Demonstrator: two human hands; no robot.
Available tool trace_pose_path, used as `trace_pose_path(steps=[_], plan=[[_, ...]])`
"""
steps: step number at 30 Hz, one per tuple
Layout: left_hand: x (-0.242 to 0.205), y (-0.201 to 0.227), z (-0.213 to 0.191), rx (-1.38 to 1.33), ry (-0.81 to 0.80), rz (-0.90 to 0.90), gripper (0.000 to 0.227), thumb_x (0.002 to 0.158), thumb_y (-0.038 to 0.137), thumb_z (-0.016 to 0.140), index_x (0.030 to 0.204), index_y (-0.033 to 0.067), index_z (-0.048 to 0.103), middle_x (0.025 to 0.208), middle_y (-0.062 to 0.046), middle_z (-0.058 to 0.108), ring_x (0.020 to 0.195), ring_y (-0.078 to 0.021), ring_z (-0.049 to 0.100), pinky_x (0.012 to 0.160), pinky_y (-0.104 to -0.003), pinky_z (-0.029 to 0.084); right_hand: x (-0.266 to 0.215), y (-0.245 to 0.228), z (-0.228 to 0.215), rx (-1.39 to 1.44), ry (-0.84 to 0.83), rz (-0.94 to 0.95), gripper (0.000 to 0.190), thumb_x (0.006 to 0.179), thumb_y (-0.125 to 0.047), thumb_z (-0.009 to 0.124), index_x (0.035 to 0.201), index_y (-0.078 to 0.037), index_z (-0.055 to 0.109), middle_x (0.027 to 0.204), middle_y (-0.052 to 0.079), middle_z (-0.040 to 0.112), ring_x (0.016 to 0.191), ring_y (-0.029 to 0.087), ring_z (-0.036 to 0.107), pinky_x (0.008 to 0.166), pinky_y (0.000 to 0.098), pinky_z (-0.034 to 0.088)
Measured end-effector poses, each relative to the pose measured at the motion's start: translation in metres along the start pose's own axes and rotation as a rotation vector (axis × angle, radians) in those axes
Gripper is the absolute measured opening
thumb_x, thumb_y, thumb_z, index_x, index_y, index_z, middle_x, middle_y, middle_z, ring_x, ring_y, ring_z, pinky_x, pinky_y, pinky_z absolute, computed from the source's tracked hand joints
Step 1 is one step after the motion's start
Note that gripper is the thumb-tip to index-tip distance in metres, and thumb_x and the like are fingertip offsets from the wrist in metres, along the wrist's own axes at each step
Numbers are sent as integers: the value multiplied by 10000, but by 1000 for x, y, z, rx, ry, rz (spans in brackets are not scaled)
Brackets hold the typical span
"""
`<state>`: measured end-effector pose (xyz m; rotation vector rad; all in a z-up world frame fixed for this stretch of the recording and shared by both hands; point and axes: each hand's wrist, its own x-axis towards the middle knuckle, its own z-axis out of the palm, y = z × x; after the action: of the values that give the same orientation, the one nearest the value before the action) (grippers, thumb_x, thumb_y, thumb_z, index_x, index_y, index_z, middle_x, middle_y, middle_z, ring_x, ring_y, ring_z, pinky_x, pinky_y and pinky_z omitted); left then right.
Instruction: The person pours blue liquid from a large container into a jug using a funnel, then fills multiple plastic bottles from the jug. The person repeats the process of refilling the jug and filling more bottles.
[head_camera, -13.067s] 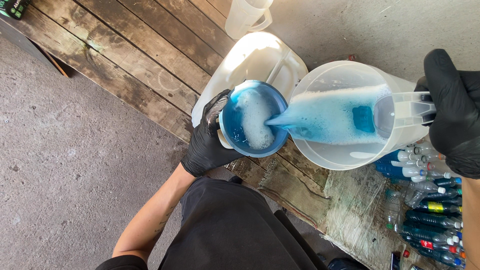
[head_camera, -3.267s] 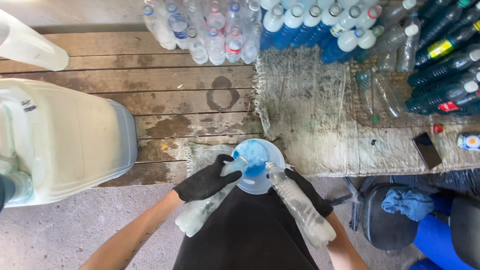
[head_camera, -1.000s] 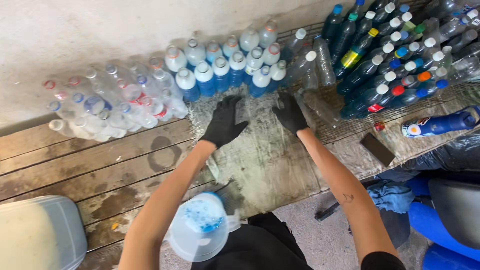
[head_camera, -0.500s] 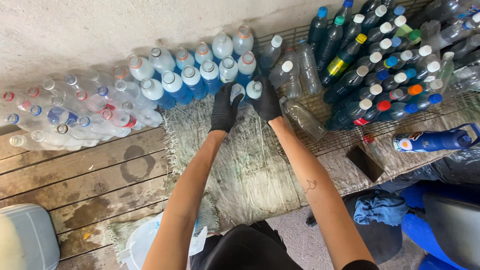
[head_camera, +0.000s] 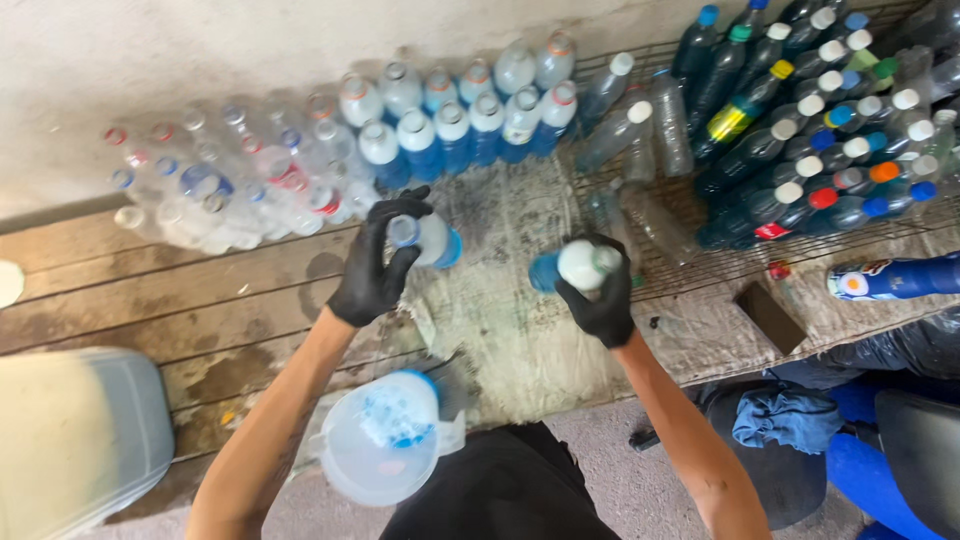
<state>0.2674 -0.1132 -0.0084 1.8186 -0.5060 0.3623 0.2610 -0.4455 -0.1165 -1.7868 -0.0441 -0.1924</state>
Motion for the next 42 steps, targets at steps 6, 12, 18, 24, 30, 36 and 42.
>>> trace_pose_path(steps=[6, 12, 18, 24, 30, 36, 42], plan=[[-82, 86, -94, -253, 68, 17, 587, 911, 470, 636, 1116, -77, 573, 1133, -265, 657, 1242, -484, 621, 1099, -578, 458, -106, -22, 0, 358, -130, -95, 977, 418, -90, 1039, 1243, -17, 519, 1123, 210, 719, 1139, 357, 711, 958, 537, 557], [-172, 144, -143, 85, -37, -237, 483, 824, 324, 791, 1180, 11, 696, 1048, -228, 744, 1014, -519, 692, 879, -544, 575, -182, -105, 29, -119, -362, -107, 762, 552, -269, 1023, 1214, -52, 715, 1148, 149, 748, 1077, 387, 728, 951, 507, 551], [-211, 158, -137, 73, -266, -558, 341, 976, 246, 656, 1162, -39, 662, 915, -336, 713, 903, -579, 663, 689, -586, 570, -225, -157, 79, -445, -583, 263, 721, 775, -512, 852, 1375, -190, 618, 1315, 105, 678, 1174, 453, 642, 919, 627, 555], [-229, 146, -118, 90, -415, -774, 376, 1035, 370, 600, 1110, 8, 668, 901, -317, 707, 923, -526, 669, 677, -497, 575, -229, -181, 106, -583, -665, 472, 744, 820, -526, 790, 1464, -243, 546, 1381, 111, 629, 1215, 469, 613, 983, 638, 530], [-241, 126, -100, 144, -435, -748, 457, 1070, 362, 551, 1076, -81, 665, 841, -381, 674, 887, -571, 653, 651, -526, 556, -231, -170, 112, -664, -726, 521, 764, 838, -581, 730, 1507, -301, 489, 1426, 60, 601, 1236, 412, 618, 1008, 590, 535], [-253, 104, -87, 209, -452, -829, 489, 1059, 405, 551, 1171, -58, 665, 834, -344, 675, 891, -525, 678, 641, -498, 559, -230, -160, 109, -678, -750, 481, 753, 856, -568, 719, 1508, -267, 491, 1378, 66, 617, 1218, 430, 626, 1007, 604, 529], [-263, 95, -81, 232, -453, -867, 506, 1059, 433, 550, 1192, -40, 671, 823, -324, 682, 885, -506, 689, 624, -489, 565, -225, -167, 105, -682, -798, 482, 751, 860, -562, 710, 1510, -268, 476, 1369, 55, 618, 1206, 443, 630, 996, 617, 536]])
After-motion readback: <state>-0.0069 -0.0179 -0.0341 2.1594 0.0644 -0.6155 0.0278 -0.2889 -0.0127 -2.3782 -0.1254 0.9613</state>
